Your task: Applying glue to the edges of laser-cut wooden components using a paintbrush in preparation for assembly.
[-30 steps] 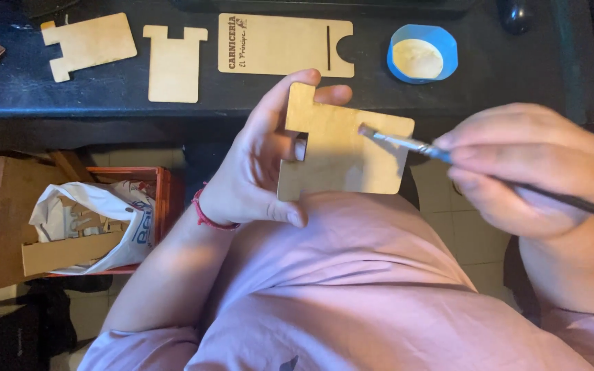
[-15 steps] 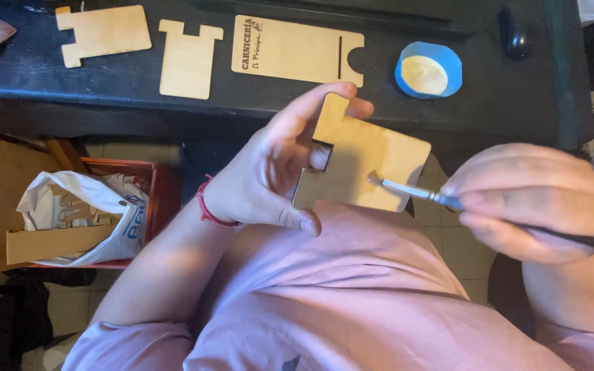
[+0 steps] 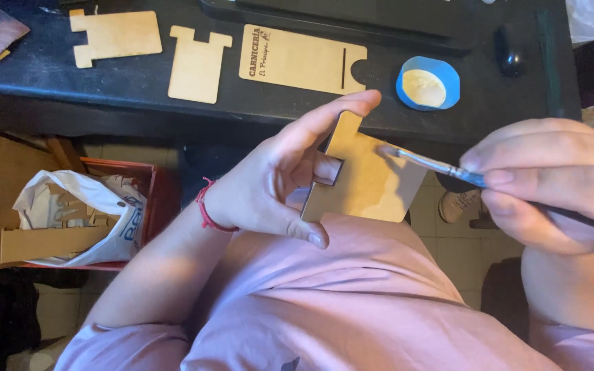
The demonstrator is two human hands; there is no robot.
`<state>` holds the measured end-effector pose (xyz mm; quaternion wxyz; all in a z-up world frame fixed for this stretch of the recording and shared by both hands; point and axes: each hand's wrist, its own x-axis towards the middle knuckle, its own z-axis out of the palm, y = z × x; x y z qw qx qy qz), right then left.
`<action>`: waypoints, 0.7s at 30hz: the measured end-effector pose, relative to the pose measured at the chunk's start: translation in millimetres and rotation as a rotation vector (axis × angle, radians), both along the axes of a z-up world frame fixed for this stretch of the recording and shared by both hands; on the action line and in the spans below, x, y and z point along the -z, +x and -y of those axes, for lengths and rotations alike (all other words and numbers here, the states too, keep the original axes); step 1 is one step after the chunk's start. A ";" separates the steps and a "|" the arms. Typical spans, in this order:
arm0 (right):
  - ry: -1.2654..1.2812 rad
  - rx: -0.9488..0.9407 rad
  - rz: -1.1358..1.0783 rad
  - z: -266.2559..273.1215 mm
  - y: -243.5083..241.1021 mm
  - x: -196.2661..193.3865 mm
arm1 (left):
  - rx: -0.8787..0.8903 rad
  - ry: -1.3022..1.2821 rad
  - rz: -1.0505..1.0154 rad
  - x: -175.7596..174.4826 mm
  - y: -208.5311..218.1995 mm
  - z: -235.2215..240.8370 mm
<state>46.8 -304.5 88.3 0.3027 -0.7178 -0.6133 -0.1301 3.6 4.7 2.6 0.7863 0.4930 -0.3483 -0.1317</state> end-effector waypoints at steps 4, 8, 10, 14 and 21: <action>-0.053 -0.064 0.040 -26.2 -3.5 -17.1 | 0.050 -0.007 -0.027 -8.6 -0.9 0.8; -0.053 -0.046 0.046 -24.5 -1.3 -13.9 | 0.033 0.018 0.003 -4.8 -1.6 -3.5; -0.066 -0.040 0.031 -13.3 -0.7 -9.3 | 0.033 0.010 0.028 -0.2 -2.5 -5.8; -0.099 -0.011 0.021 9.7 -3.6 -1.9 | 0.022 -0.016 0.019 3.4 -2.6 -6.2; -0.128 -0.060 0.057 24.5 -5.3 2.1 | 0.010 -0.038 -0.017 -5.7 -2.5 -1.0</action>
